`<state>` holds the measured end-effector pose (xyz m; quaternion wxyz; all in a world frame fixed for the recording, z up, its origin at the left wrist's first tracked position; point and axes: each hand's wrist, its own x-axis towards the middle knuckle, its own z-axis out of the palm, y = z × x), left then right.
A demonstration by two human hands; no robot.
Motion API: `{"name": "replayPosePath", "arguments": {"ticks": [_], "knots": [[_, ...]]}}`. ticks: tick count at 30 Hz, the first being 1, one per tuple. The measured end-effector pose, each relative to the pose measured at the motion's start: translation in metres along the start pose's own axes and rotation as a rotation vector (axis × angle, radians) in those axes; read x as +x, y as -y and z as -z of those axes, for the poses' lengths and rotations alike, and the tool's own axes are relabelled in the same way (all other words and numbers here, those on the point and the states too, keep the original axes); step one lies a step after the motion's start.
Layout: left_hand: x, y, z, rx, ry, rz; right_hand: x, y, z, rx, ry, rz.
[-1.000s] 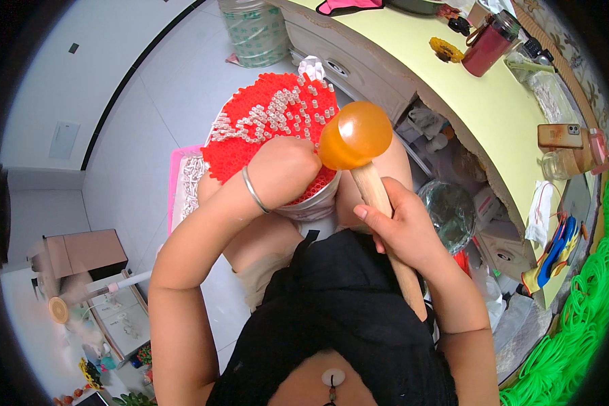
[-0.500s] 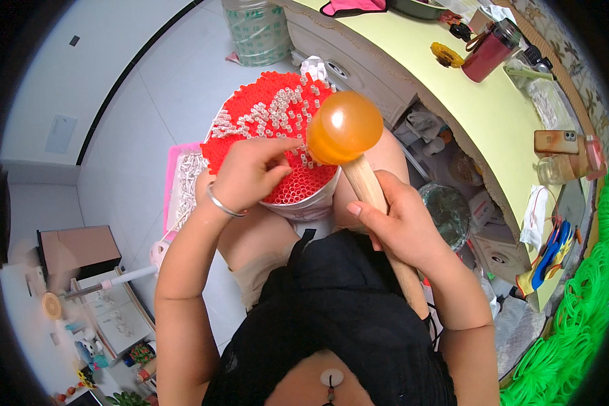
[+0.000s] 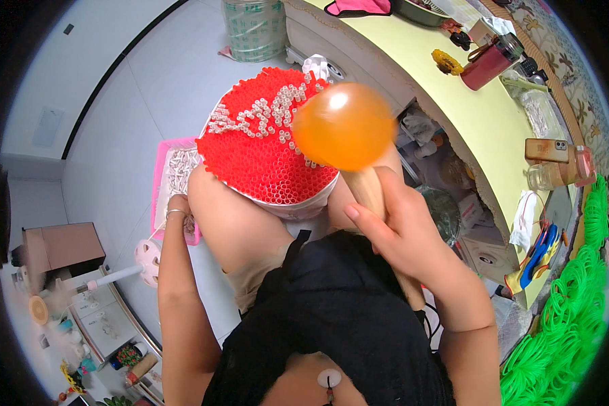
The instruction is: The person places small white tubes into a red foam base using their hands and taps them into place using an orange rubber mallet.
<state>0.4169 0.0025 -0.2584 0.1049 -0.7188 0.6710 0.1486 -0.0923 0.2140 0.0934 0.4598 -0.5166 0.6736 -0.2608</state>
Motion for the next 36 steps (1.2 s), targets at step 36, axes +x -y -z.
{"name": "replayPosePath", "arguments": {"ticks": [36], "knots": [[-0.198,-0.339,0.189,-0.667,-0.370,-1.034,0.002,-0.085,0.014,0.696,-0.112,-0.077]]}}
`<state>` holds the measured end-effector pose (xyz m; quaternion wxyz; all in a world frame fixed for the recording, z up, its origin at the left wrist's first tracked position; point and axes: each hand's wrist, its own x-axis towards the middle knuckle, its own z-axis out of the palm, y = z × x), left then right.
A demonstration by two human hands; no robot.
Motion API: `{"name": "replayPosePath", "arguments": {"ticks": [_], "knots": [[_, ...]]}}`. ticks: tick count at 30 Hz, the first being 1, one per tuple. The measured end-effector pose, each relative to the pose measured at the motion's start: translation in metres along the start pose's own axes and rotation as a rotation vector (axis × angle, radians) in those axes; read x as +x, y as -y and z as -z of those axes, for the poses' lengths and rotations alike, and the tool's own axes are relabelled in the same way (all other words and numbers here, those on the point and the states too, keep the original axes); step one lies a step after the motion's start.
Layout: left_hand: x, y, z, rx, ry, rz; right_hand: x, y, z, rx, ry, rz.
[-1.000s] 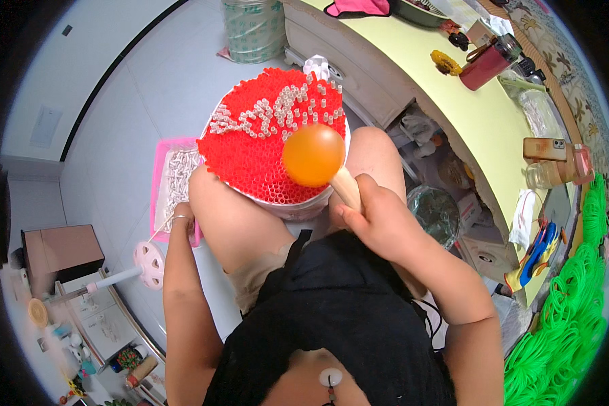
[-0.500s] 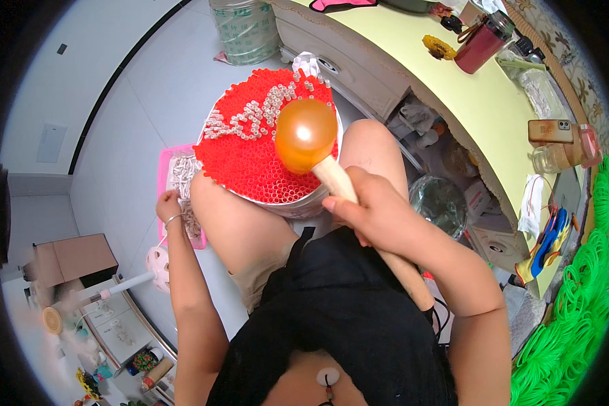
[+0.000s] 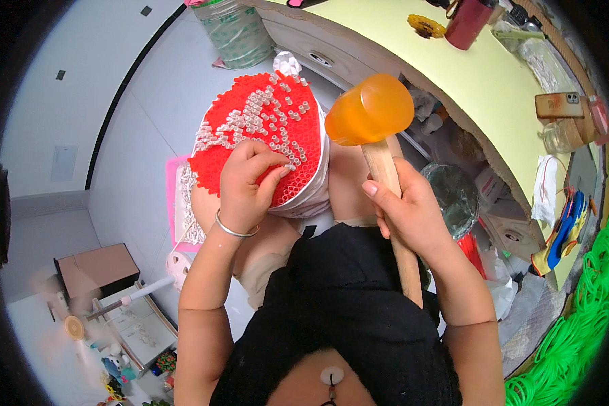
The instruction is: The person places small white tubes into a red foam base using their hands and taps them into place using an orange rubber mallet.
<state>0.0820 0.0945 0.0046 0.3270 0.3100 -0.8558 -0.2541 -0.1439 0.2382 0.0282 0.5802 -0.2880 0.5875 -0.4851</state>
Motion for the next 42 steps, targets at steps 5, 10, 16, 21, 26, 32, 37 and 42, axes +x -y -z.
{"name": "replayPosePath", "arguments": {"ticks": [5,10,16,21,26,32,37,42], "knots": [[0.006,0.006,-0.009,0.154,0.071,-0.041,0.001,-0.007,0.009,0.032,-0.005,0.020],[0.021,0.003,-0.010,0.250,0.168,-0.223,0.002,-0.010,0.008,0.017,0.015,0.006],[0.020,0.000,-0.004,0.335,0.221,-0.205,-0.006,0.005,-0.005,-0.143,0.184,-0.071],[-0.004,0.014,0.030,0.000,-0.008,0.173,-0.020,0.032,-0.015,-0.302,0.235,-0.059],[-0.073,0.187,0.096,0.156,-0.508,0.597,-0.013,0.025,-0.031,-0.613,0.213,0.219],[-0.252,0.347,0.106,0.762,0.620,0.993,-0.009,0.029,-0.035,-0.499,0.133,0.015],[-0.276,0.339,0.074,0.286,0.017,1.307,-0.025,0.032,-0.034,-0.148,0.055,0.098],[-0.270,0.330,0.066,0.454,0.211,1.119,-0.003,0.006,-0.037,-0.530,0.185,-0.072]]}}
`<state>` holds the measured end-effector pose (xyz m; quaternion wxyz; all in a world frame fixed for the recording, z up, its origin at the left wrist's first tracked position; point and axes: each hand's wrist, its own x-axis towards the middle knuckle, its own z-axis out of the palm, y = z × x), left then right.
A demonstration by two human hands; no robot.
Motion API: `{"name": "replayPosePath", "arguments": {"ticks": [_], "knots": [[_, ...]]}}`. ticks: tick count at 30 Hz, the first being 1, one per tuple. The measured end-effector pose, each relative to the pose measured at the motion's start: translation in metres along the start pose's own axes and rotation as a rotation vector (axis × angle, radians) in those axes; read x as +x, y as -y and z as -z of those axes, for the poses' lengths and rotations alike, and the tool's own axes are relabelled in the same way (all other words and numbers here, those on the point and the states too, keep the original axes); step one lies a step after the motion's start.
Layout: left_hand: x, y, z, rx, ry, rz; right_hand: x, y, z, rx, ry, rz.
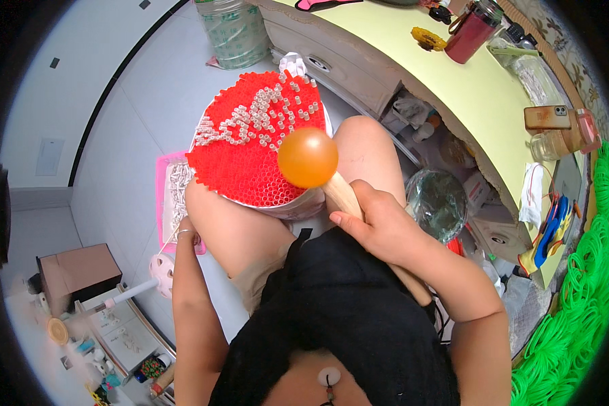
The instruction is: The person places small white tubes into a red foam base using their hands and taps them into place using an orange rubber mallet.
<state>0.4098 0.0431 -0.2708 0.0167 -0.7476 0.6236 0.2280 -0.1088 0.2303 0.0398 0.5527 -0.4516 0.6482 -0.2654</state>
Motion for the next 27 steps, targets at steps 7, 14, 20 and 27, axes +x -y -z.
{"name": "replayPosePath", "arguments": {"ticks": [7,14,20,27], "knots": [[0.019,0.032,-0.002,-0.033,0.139,0.146,-0.002,-0.012,0.011,0.373,-0.140,0.072],[-0.019,-0.075,0.091,-0.552,-0.446,-0.151,-0.001,-0.030,0.015,0.371,-0.125,0.008],[-0.182,-0.317,0.149,-0.980,0.020,-0.573,0.005,-0.026,0.017,0.381,-0.077,0.021],[-0.190,-0.360,0.116,-0.396,-0.194,-0.920,0.003,-0.026,0.017,0.384,-0.045,0.028]]}}
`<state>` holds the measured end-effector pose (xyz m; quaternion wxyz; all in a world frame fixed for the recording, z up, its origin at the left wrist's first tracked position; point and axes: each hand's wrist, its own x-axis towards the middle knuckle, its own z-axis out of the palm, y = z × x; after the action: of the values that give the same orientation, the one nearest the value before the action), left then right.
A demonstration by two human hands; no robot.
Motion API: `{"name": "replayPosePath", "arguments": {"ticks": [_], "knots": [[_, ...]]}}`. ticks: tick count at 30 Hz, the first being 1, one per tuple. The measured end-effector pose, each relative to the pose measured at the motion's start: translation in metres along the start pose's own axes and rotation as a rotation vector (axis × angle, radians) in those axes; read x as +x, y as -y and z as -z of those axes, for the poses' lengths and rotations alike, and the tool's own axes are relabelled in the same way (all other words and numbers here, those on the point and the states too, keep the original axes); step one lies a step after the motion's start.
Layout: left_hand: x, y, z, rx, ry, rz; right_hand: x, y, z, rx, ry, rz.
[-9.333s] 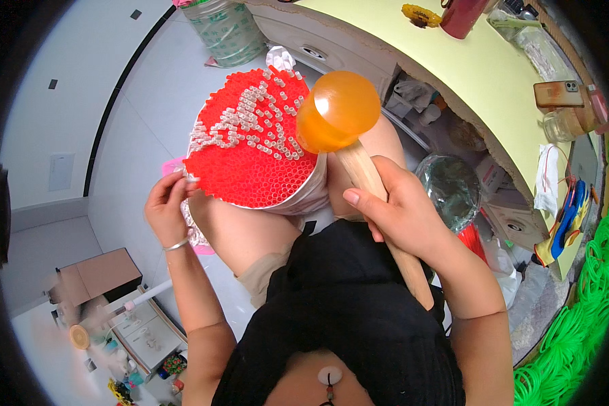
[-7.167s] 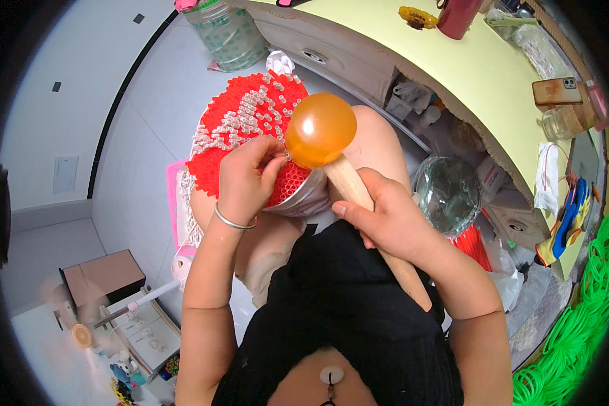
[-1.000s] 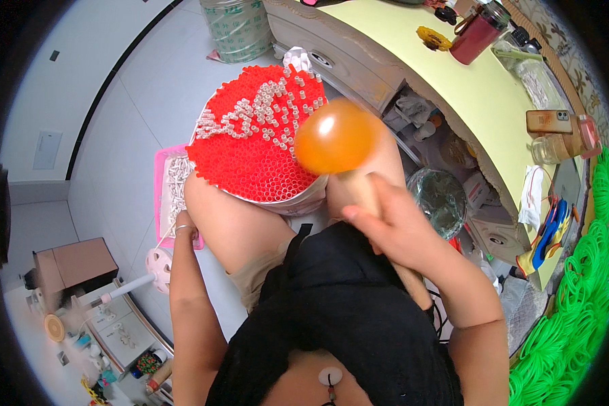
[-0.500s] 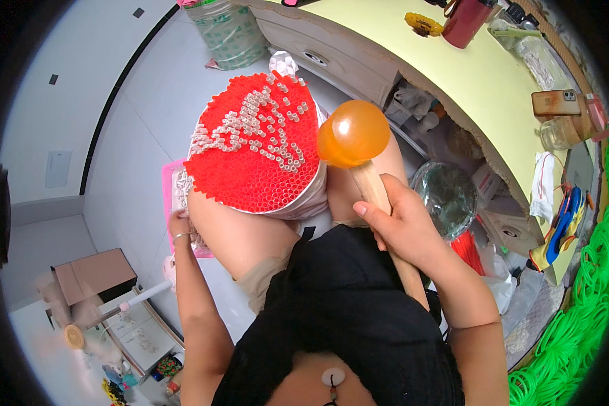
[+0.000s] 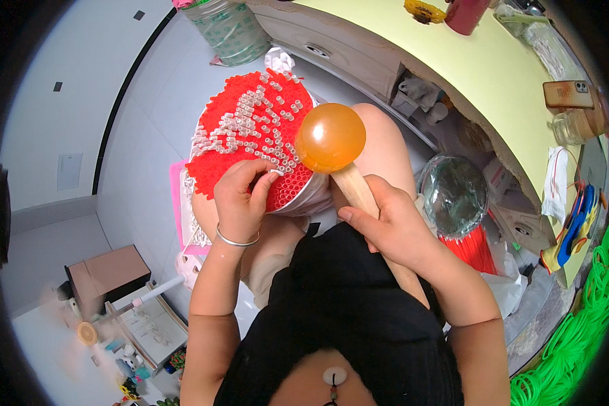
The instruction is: The person places small white tubes into a red foam base using their hands and taps them into place using an orange rubber mallet.
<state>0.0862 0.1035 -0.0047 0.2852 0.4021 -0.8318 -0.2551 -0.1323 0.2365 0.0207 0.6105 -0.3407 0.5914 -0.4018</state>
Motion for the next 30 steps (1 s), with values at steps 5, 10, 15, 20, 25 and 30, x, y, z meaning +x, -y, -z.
{"name": "replayPosePath", "arguments": {"ticks": [5,10,15,20,25,30], "knots": [[0.006,-0.002,-0.004,0.064,0.016,-0.087,-0.001,-0.007,0.005,0.025,-0.016,0.005],[0.006,0.000,-0.001,0.057,-0.007,-0.030,-0.002,-0.008,0.004,0.030,-0.004,-0.004],[0.006,-0.002,0.000,0.032,0.023,-0.034,0.001,-0.008,0.001,0.010,-0.004,0.010],[0.003,0.000,-0.003,-0.034,-0.021,0.029,0.003,-0.009,0.000,-0.004,0.002,-0.018],[0.007,0.001,-0.005,0.128,0.048,-0.149,0.005,-0.012,-0.001,-0.016,0.006,-0.045],[0.011,-0.005,-0.002,0.225,0.129,-0.175,0.001,-0.005,-0.004,-0.042,0.015,-0.049]]}}
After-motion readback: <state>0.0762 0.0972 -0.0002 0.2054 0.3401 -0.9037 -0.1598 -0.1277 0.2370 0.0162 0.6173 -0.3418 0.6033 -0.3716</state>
